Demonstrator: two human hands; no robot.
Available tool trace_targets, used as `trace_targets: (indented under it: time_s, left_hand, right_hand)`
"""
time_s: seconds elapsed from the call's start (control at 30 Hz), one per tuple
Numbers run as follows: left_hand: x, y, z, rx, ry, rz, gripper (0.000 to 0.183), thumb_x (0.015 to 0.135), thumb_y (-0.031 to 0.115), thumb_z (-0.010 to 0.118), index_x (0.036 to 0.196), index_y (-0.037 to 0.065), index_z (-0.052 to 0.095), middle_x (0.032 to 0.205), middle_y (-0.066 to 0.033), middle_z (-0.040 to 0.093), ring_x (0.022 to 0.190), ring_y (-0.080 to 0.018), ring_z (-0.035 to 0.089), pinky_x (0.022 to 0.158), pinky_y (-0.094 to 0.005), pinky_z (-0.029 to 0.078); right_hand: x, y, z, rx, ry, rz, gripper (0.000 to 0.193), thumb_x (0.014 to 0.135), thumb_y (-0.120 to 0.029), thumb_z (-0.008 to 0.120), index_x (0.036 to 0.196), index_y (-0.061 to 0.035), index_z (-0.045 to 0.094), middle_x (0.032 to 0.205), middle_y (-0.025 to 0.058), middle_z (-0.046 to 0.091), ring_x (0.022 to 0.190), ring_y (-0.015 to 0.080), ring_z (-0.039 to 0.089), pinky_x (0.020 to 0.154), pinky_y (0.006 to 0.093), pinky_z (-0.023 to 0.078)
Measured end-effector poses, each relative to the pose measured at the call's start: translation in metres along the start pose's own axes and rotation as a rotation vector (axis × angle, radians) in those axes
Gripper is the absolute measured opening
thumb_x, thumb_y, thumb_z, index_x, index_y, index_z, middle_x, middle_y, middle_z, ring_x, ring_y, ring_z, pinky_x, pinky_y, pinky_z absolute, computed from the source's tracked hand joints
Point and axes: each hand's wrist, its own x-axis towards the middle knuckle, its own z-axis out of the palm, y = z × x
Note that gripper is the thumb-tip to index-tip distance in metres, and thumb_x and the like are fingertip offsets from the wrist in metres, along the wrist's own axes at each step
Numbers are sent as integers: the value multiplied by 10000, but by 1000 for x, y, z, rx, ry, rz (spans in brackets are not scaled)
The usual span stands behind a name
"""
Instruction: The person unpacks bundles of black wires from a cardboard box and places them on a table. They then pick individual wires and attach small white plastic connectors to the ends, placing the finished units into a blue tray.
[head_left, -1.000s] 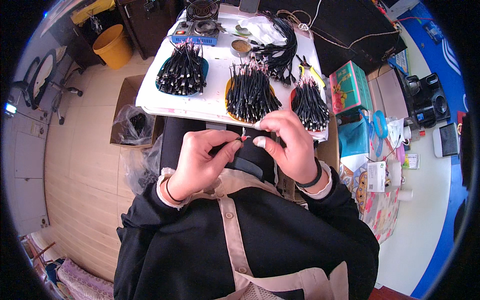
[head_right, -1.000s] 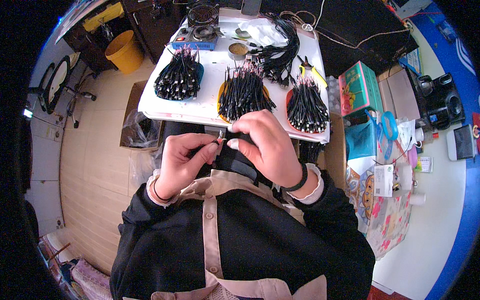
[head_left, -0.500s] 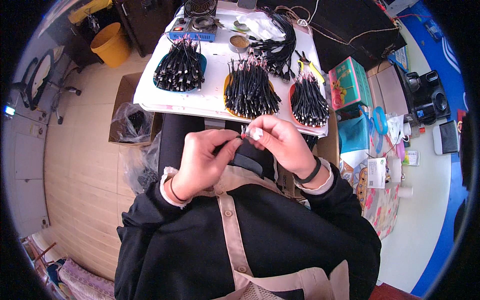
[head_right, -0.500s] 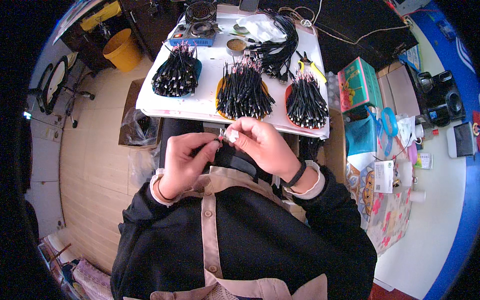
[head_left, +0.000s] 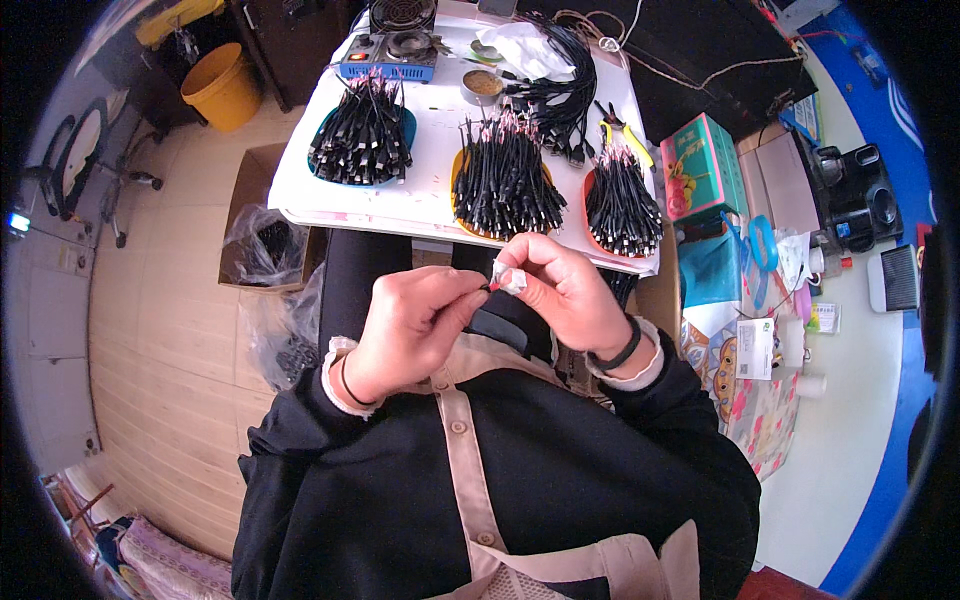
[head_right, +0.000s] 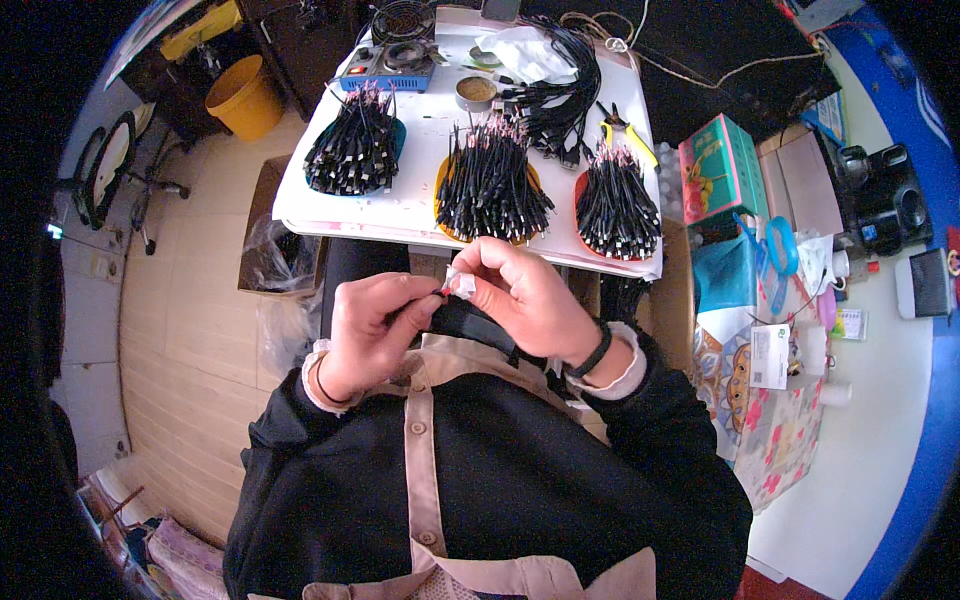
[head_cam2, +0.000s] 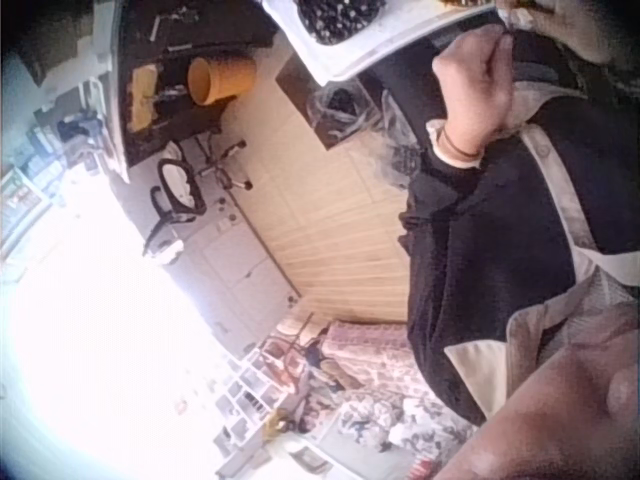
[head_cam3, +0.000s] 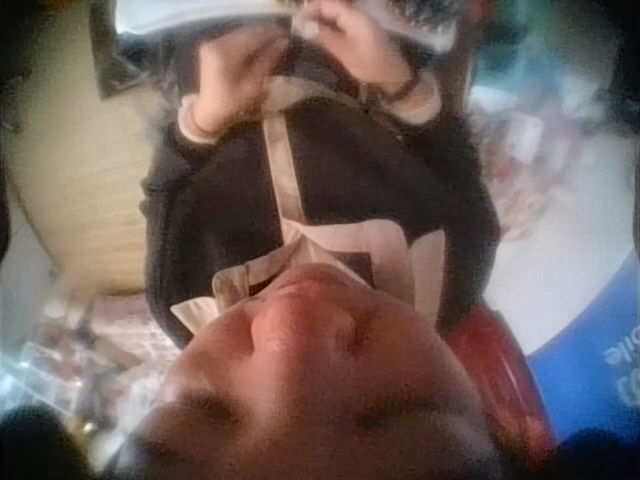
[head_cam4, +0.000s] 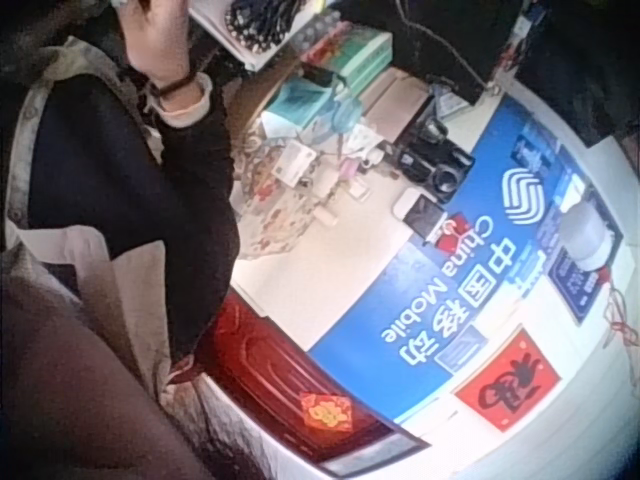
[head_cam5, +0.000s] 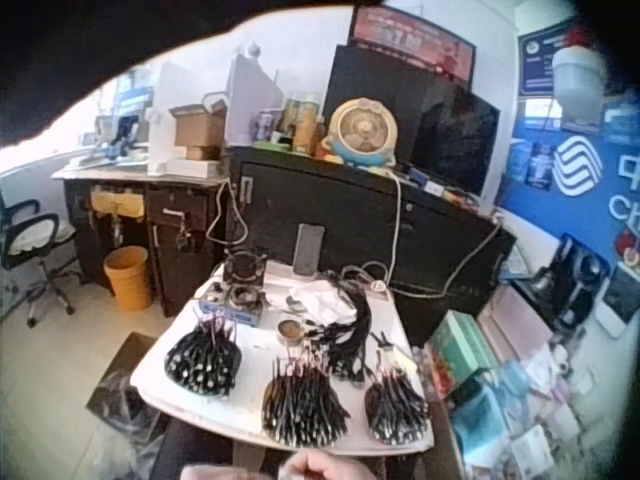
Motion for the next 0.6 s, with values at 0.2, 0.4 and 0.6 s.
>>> trace_targets:
  time_s: [0.2, 0.4, 0.6]
  left_hand:
    - [-1, -5, -15, -806, -233, -382, 113, 907, 36, 596, 919, -48, 670, 786, -43, 648, 650, -61, 540, 592, -207, 446]
    - [-3, -4, -10, -855, -224, -383, 110, 908, 33, 599, 980, -44, 629, 800, -29, 618, 678, -61, 536, 617, -201, 447]
    - [-8, -5, -8, -935, -121, -269, 76, 892, 12, 603, 932, -49, 626, 760, -46, 605, 641, -70, 516, 586, -206, 427]
  right_hand:
    - [1, -17, -16, -374, -122, -270, 239, 828, -118, 698, 1013, -20, 582, 1031, 78, 591, 812, 139, 566, 697, 267, 458]
    - [-2, -19, -4, -530, -30, -467, 123, 812, -27, 642, 916, -25, 577, 825, 80, 573, 754, 239, 569, 674, 335, 456]
    - [-8, -16, -23, -552, 198, -279, 73, 871, -69, 592, 907, -6, 583, 796, 91, 567, 720, 238, 577, 657, 322, 461]
